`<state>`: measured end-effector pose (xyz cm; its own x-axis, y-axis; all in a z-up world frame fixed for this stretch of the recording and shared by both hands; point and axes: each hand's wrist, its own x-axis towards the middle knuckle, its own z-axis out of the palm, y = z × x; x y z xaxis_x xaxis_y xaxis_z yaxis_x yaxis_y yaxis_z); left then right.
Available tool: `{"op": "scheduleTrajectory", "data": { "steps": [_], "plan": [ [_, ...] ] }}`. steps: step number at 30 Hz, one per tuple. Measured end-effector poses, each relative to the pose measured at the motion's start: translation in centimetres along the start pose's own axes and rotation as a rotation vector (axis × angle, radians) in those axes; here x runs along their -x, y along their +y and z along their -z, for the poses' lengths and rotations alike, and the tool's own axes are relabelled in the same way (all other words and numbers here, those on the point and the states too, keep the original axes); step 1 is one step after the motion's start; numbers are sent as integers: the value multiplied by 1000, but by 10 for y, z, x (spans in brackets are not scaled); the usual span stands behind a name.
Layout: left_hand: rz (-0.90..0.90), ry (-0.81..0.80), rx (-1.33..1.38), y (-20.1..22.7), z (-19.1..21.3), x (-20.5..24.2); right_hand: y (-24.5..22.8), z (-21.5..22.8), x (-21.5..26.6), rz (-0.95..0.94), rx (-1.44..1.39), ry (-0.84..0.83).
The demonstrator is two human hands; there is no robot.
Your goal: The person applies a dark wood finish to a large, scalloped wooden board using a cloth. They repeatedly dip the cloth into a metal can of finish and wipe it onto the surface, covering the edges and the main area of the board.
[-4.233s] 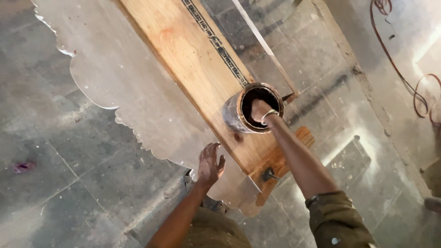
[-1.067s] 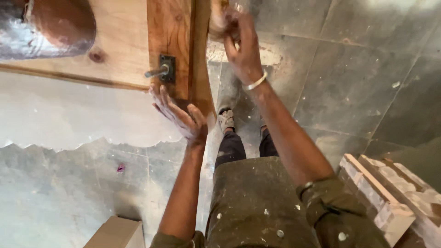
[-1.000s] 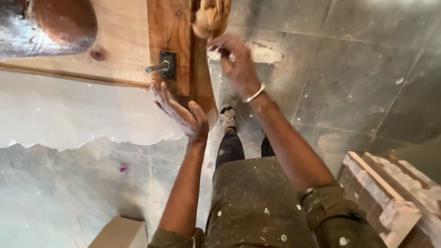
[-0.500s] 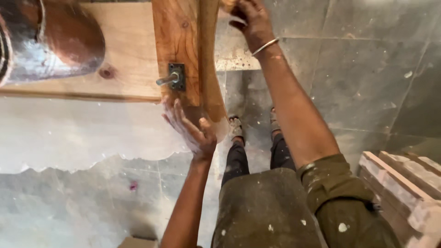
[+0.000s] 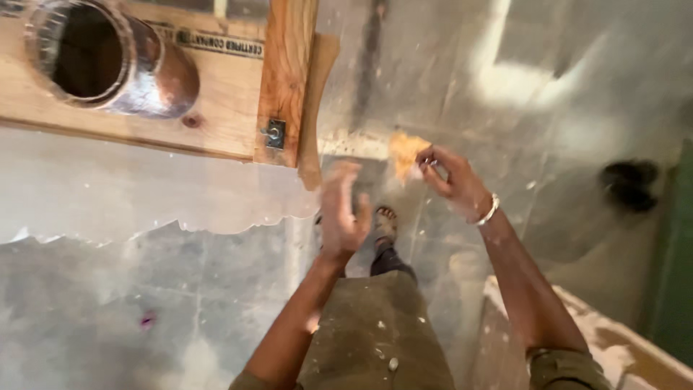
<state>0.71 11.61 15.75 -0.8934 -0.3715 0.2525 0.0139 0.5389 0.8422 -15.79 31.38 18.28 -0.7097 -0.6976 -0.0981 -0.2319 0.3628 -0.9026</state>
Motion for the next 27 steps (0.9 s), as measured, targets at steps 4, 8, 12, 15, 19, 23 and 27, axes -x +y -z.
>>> {"op": "scheduleTrajectory", "data": {
  "steps": [4, 8, 12, 15, 19, 23, 27],
  "plan": [
    [113, -295, 63, 60, -20, -26, -84, 43, 31, 61, 76, -51],
    [238, -200, 184, 99, -9, -11, -132, 76, 48, 109, 133, 62],
    [243, -171, 303, 120, 60, 9, -150, 80, 54, 91, 87, 12],
    [250, -155, 374, 139, 109, 17, -169, 67, 59, 112, -87, -253],
    [84, 54, 135, 182, 164, 34, -200, 17, 58, 212, 156, -665],
    [-108, 123, -119, 228, 221, 64, -202, -34, 62, 428, 355, -714],
    [-47, 200, -184, 248, 271, 108, -201, -78, 61, 646, 81, -692]
  ]
}}
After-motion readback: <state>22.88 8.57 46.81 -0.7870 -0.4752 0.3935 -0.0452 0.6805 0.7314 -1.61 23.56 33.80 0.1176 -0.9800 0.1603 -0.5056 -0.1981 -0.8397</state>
